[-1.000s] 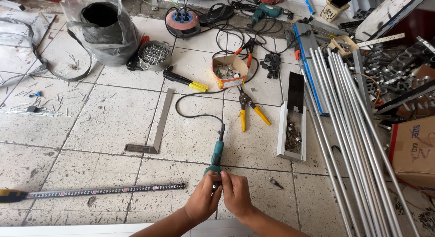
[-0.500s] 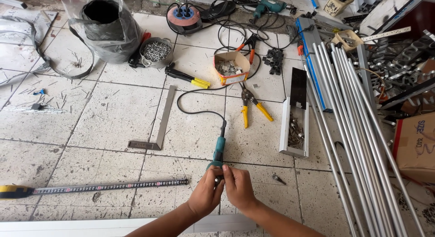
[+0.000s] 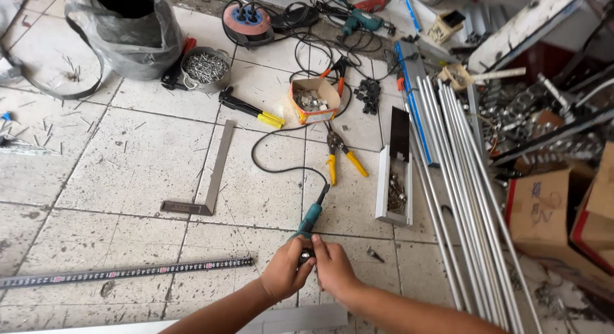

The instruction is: Measuring aluminum profiles and preparing a power drill for assembly on a workshop floor.

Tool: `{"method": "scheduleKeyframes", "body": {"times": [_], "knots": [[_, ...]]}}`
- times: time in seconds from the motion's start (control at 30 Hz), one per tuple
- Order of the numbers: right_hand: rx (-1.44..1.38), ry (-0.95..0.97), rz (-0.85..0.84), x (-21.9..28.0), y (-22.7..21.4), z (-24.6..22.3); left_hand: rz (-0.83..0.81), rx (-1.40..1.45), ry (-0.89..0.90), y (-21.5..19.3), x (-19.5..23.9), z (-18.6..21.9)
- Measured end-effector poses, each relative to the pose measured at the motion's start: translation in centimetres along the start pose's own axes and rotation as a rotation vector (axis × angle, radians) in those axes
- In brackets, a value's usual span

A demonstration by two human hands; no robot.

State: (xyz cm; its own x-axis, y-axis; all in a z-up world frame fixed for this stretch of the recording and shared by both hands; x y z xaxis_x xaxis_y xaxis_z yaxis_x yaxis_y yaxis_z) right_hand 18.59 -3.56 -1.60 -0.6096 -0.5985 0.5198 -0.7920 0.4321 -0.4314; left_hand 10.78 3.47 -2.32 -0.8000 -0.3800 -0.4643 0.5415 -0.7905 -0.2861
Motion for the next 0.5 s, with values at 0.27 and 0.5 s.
{"method": "scheduleKeyframes", "body": {"times": [0.27,0.5], "knots": [[0.152,-0.559,0.367,0.2,-1.3,-0.7,0.171,-0.017,0.043,0.2,0.3,0.1],[0.141,-0.602,0.419,1.0,-1.7,-0.7,0.207,-0.052,0.085,0.5,0.3,0.7]]}}
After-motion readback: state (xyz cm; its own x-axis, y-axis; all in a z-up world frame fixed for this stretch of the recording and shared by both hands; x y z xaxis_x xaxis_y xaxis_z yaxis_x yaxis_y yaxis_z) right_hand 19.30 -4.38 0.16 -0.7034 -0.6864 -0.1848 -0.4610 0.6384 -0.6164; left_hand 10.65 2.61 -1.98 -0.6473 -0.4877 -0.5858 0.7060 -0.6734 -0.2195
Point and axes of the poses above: each hand's wrist, its own x-axis away from the middle knuckle, its own y-axis out of the palm, z = x × y, the point moved 9 cm from there along -x, towards the middle knuckle, and after that the axes turned 1 degree about -y, right-handed, at the moved point
